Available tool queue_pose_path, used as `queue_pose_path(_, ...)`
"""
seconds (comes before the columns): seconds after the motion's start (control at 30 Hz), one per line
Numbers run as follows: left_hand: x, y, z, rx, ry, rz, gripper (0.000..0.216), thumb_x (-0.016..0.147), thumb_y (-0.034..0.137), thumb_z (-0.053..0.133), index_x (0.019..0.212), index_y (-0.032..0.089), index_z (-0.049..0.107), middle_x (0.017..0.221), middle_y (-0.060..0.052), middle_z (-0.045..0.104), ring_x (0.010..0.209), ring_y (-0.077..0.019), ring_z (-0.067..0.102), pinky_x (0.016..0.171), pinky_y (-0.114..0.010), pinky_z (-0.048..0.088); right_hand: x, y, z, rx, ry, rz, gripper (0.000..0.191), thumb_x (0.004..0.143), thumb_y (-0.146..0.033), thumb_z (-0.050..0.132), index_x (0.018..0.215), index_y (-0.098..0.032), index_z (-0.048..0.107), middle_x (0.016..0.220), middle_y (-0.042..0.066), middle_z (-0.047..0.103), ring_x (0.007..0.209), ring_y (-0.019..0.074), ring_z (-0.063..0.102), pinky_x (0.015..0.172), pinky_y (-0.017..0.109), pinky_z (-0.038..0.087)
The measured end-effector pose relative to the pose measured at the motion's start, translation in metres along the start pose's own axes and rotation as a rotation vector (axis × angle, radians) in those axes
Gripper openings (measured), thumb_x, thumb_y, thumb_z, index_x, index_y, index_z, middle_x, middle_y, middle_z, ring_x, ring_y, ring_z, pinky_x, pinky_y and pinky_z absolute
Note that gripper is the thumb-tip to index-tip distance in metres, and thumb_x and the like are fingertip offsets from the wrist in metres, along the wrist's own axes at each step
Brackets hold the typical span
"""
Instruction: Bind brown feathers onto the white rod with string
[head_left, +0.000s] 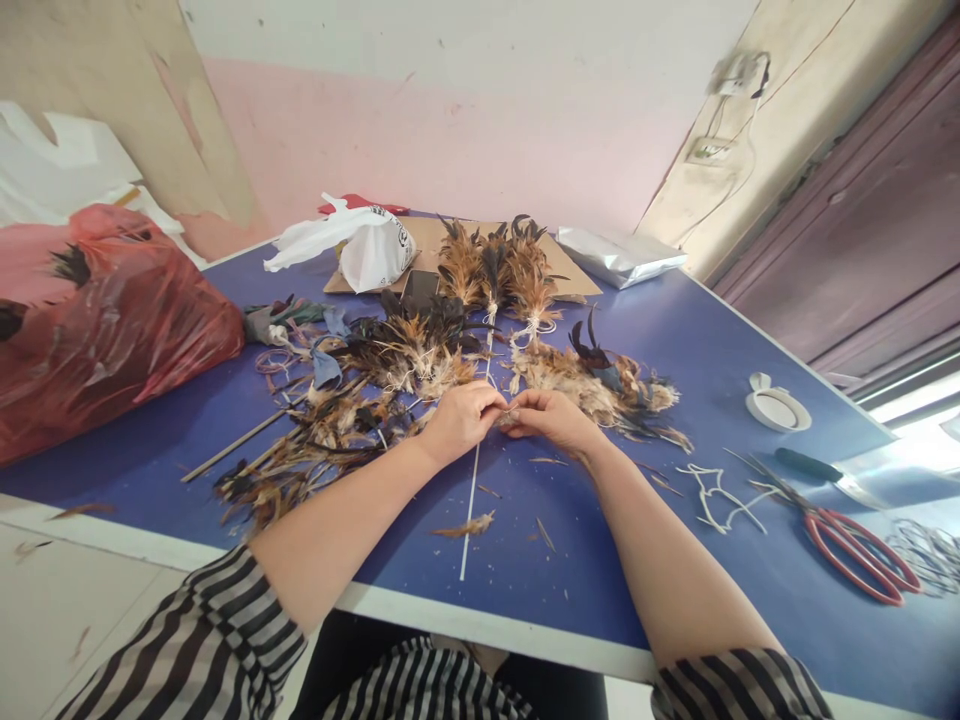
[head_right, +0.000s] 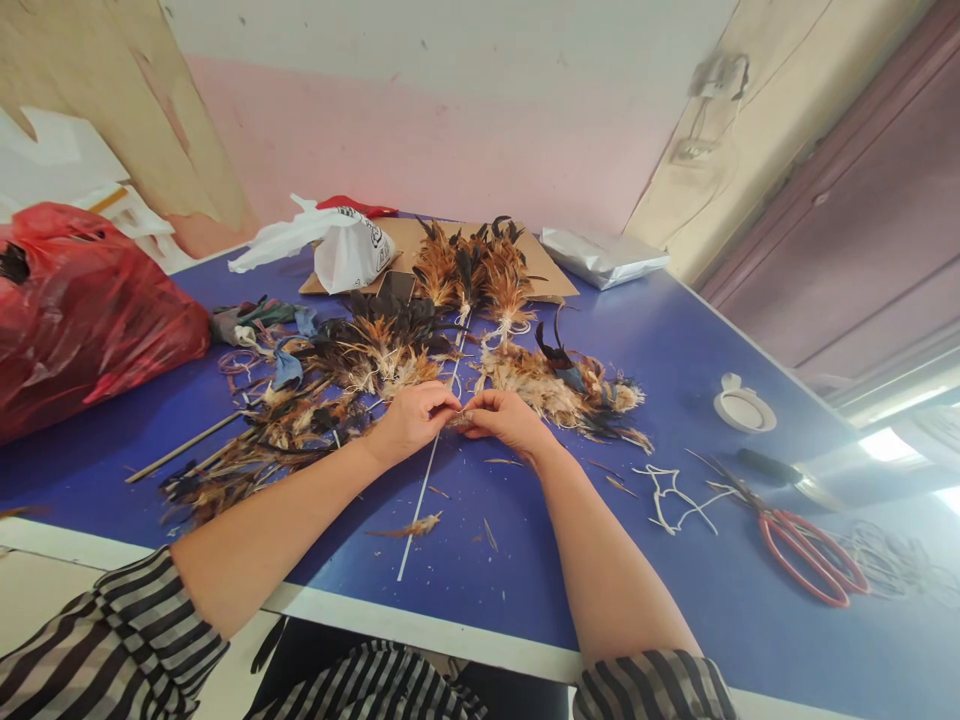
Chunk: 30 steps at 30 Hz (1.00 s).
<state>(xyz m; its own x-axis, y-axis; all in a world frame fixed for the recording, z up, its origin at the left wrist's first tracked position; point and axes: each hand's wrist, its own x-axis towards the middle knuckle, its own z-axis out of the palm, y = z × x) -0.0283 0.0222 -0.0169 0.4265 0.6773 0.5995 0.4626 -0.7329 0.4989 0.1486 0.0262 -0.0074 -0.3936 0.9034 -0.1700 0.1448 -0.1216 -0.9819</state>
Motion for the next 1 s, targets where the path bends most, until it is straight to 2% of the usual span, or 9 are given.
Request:
queue_pose_path(0.27, 0.0002, -0.0003, -0.0006, 0.035, 0.007, 0.008, 0.013, 0.078, 0.013, 0.046, 0.075, 0.016, 0.058, 0.072, -0.003, 0.055, 0.068, -0.0116, 0.05, 0.065, -0.024, 0.039, 0.0011, 0.0009, 0.0022, 0.047, -0.023, 0.004, 0.021, 0.066, -0.023, 0.065, 0.085, -0.016, 0.058, 0.078, 0.005, 0.068, 0.075, 0.0159, 0.065, 0.069, 0.028, 0.053)
queue_pose_path(0.43, 0.0001, 0.0002, -0.0003, 0.042, 0.006, 0.016, 0.013, 0.078, 0.013, 0.045, 0.077, 0.016, 0.058, 0.074, -0.003, 0.055, 0.07, -0.012, 0.05, 0.066, -0.024, 0.039, 0.0027, 0.0034, 0.0022, 0.05, -0.006, 0.007, 0.018, 0.065, -0.025, 0.065, 0.079, -0.014, 0.06, 0.078, 0.006, 0.068, 0.075, 0.0154, 0.065, 0.071, 0.028, 0.053)
queue_pose_path(0.57, 0.0003, -0.0003, -0.0005, 0.049, 0.015, 0.025, 0.013, 0.079, 0.014, 0.044, 0.077, 0.016, 0.057, 0.075, -0.004, 0.055, 0.071, -0.0123, 0.051, 0.068, -0.025, 0.039, 0.0028, 0.0044, 0.0017, 0.142, -0.02, -0.004, 0.016, 0.063, -0.021, 0.066, 0.076, -0.015, 0.059, 0.078, 0.006, 0.068, 0.078, 0.0167, 0.065, 0.073, 0.03, 0.052)
queue_pose_path(0.73, 0.0007, -0.0011, -0.0011, 0.05, 0.031, 0.044, 0.013, 0.08, 0.014, 0.043, 0.078, 0.016, 0.056, 0.076, -0.004, 0.056, 0.073, -0.0125, 0.051, 0.069, -0.025, 0.04, 0.0016, 0.0015, 0.0012, 0.228, -0.083, 0.0, 0.017, 0.067, -0.021, 0.064, 0.081, -0.016, 0.057, 0.082, 0.007, 0.068, 0.081, 0.0181, 0.064, 0.073, 0.03, 0.051)
queue_pose_path(1.0, 0.0007, 0.0008, -0.0013, 0.065, 0.041, 0.075, 0.013, 0.081, 0.015, 0.043, 0.078, 0.016, 0.056, 0.077, -0.004, 0.056, 0.073, -0.0124, 0.051, 0.069, -0.024, 0.041, 0.0025, 0.0038, 0.0017, 0.256, -0.058, -0.005, 0.017, 0.067, -0.024, 0.066, 0.079, -0.015, 0.058, 0.078, 0.006, 0.068, 0.077, 0.0172, 0.065, 0.071, 0.03, 0.051)
